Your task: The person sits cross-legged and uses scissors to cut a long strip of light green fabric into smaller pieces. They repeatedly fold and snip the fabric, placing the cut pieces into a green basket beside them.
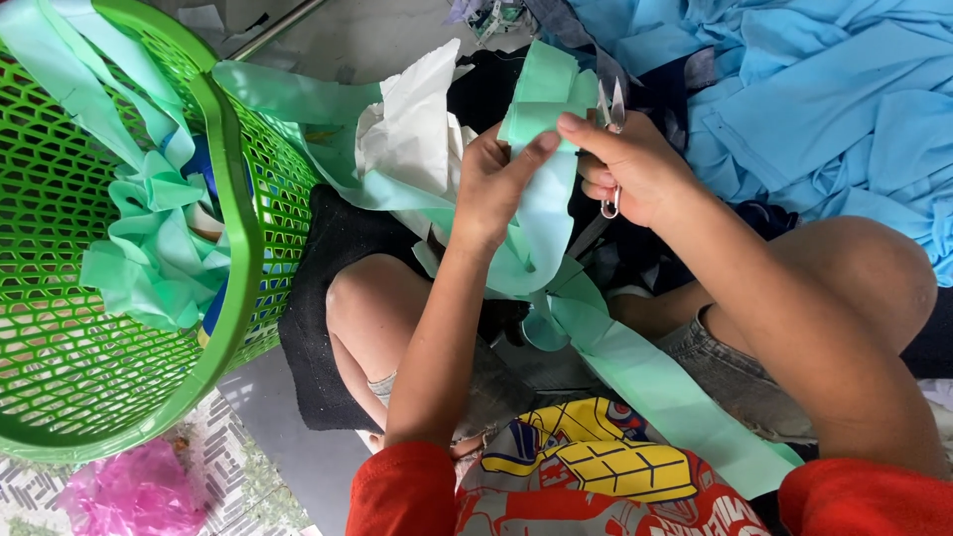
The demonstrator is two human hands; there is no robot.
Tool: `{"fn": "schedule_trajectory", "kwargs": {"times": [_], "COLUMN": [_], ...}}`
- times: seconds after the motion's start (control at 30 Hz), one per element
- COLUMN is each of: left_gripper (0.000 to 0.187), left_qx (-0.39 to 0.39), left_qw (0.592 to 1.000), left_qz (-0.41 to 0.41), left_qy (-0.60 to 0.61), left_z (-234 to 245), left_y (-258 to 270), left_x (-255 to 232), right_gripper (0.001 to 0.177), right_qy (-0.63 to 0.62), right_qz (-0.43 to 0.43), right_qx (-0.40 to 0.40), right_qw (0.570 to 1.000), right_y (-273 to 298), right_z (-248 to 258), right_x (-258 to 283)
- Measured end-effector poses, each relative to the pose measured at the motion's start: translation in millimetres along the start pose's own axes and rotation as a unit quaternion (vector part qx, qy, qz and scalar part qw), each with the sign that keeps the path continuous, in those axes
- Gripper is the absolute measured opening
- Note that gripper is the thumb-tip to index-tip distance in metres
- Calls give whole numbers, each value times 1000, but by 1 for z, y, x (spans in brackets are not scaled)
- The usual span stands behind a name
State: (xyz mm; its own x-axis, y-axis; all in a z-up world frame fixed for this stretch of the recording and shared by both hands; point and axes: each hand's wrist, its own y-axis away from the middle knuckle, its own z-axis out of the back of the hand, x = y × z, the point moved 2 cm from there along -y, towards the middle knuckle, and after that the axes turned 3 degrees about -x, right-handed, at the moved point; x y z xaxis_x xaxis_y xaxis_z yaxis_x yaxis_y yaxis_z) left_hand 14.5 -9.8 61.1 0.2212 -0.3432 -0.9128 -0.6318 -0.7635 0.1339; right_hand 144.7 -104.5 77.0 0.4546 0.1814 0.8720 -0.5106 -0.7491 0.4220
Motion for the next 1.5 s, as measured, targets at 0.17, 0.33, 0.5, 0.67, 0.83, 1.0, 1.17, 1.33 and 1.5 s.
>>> {"fn": "schedule_trajectory", "kwargs": {"times": [0.17, 0.33, 0.5, 0.67, 0.83, 1.0, 1.17, 1.33, 1.5], "left_gripper": [19, 25, 21, 26, 19, 19, 18, 24, 27], "left_qx": [42, 53, 135, 222, 297, 311, 286, 229, 222], "left_qw": [994, 974, 945, 919, 894, 882, 877, 876, 878], "left_qz": [-33, -21, -52, -73, -105, -99, -116, -96, -101], "left_qy": [-99, -218, -293, -318, -319, -340, -369, -414, -412], "left_z": [-5, -11, -15, -8, -4, -5, -2, 6, 5], "left_y": [8, 14, 23, 22, 22, 21, 18, 9, 7], "left_x": [-17, -20, -40, -38, -30, -28, -23, -8, -6], "right_gripper": [31, 26, 32, 24, 28, 33, 33, 37, 30], "right_qy": [-16, -32, -39, -67, -98, -109, -105, -6, 56], "right_qz": [9, -12, -1, 81, 140, 212, 251, 294, 413], "right_qx": [-47, -107, -149, -146, -151, -124, -58, -42, 25], "right_qw": [999, 994, 988, 984, 974, 963, 961, 955, 909], "right_y": [-6, -13, -4, -12, -19, -16, -6, 13, 13], "right_z": [2, 6, 5, 26, 52, 66, 64, 53, 56], "right_x": [2, 8, 35, 48, 58, 63, 64, 68, 69]}}
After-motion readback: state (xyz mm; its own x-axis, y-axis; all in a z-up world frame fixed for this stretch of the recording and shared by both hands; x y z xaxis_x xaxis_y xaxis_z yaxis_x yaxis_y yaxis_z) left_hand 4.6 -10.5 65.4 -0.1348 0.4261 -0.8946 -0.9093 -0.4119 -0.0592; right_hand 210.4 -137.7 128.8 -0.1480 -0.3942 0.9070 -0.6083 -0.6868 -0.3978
